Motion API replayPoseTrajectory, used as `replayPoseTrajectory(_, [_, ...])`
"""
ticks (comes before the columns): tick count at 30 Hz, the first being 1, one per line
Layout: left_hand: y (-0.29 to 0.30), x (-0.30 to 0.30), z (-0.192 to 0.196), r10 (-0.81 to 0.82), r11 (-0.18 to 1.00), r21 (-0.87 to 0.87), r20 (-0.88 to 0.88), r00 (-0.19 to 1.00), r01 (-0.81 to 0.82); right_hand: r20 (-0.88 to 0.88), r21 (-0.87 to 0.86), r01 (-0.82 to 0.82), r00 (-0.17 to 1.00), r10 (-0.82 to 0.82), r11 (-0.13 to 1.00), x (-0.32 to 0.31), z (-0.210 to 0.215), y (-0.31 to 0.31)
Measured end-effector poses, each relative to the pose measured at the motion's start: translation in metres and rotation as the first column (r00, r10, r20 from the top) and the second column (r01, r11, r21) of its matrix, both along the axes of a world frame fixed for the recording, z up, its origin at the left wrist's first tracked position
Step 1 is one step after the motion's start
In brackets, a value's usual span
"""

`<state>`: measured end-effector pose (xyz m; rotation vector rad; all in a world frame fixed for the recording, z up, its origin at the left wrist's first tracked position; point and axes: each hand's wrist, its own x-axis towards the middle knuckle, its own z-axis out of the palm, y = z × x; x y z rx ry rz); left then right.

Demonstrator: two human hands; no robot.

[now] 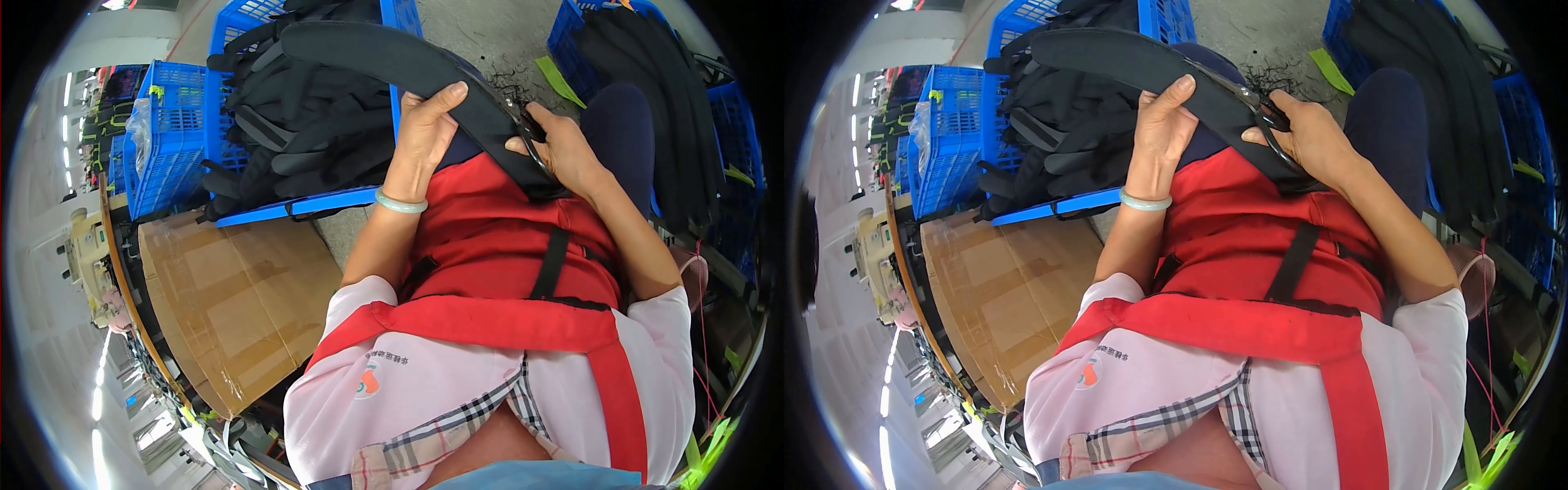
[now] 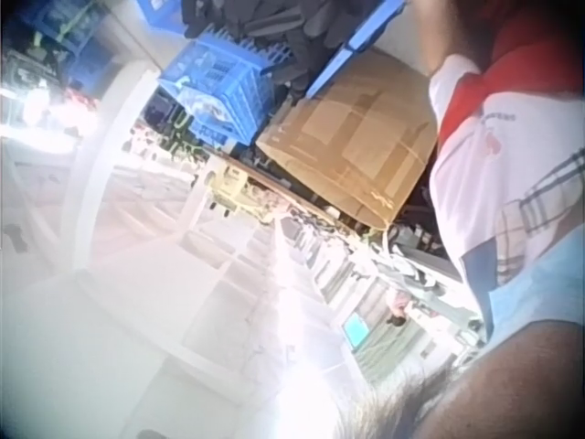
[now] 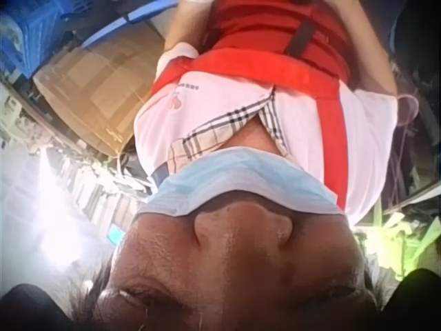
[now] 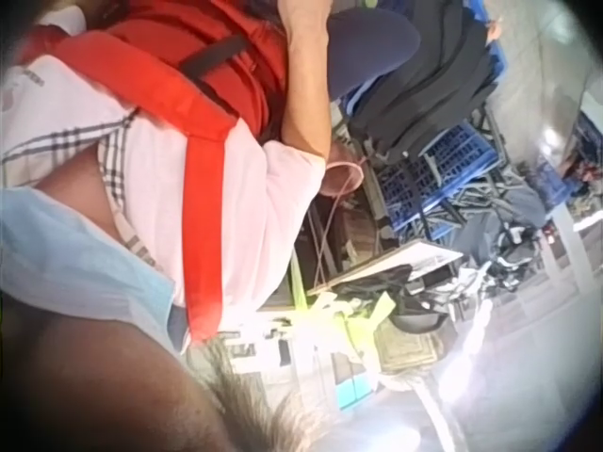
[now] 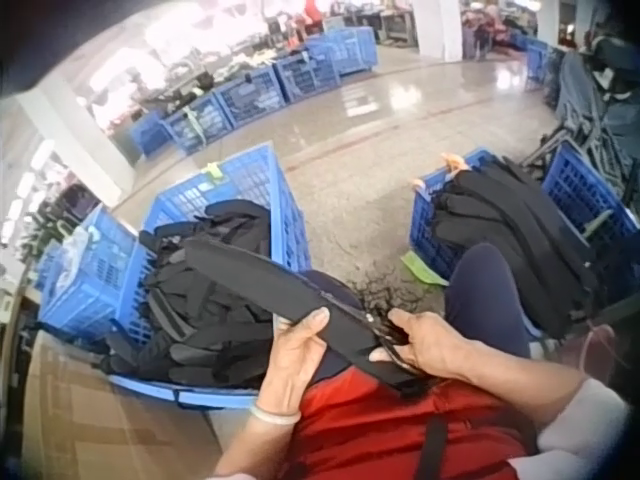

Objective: Trimming excess material from black foam backpack strap components using scissors.

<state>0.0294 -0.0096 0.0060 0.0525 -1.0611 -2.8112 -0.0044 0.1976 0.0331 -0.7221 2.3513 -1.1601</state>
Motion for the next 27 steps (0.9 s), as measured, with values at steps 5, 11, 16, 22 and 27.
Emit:
replayPoseTrajectory(5, [0.009,0.001,0.002,-0.021,1.0,-0.004,0.003,1.0,0.021,-0.078,0.048,-0.004,0.997,0.007,0.999,0.0,0.002,0.0])
replayPoseTrajectory(11, [0.006,0.002,0.002,-0.034,0.999,-0.018,-0.001,0.999,0.034,-0.001,0.007,-0.005,1.0,0.005,1.0,-0.005,0.003,0.0])
replayPoseTrajectory(16, [0.01,0.0,0.002,-0.049,0.998,-0.045,-0.005,0.999,0.049,0.021,-0.018,0.026,0.999,-0.026,0.999,-0.007,0.004,0.003])
replayPoseTrajectory(22, [-0.001,-0.017,0.032,0.042,0.997,-0.063,-0.058,0.997,-0.046,-0.053,-0.001,0.044,0.998,-0.044,0.999,-0.013,0.015,0.004])
replayPoseTrajectory(27, [0.009,-0.023,0.045,0.017,0.995,-0.094,-0.053,0.998,-0.022,-0.142,-0.002,0.013,0.99,-0.013,1.0,-0.019,0.032,0.002])
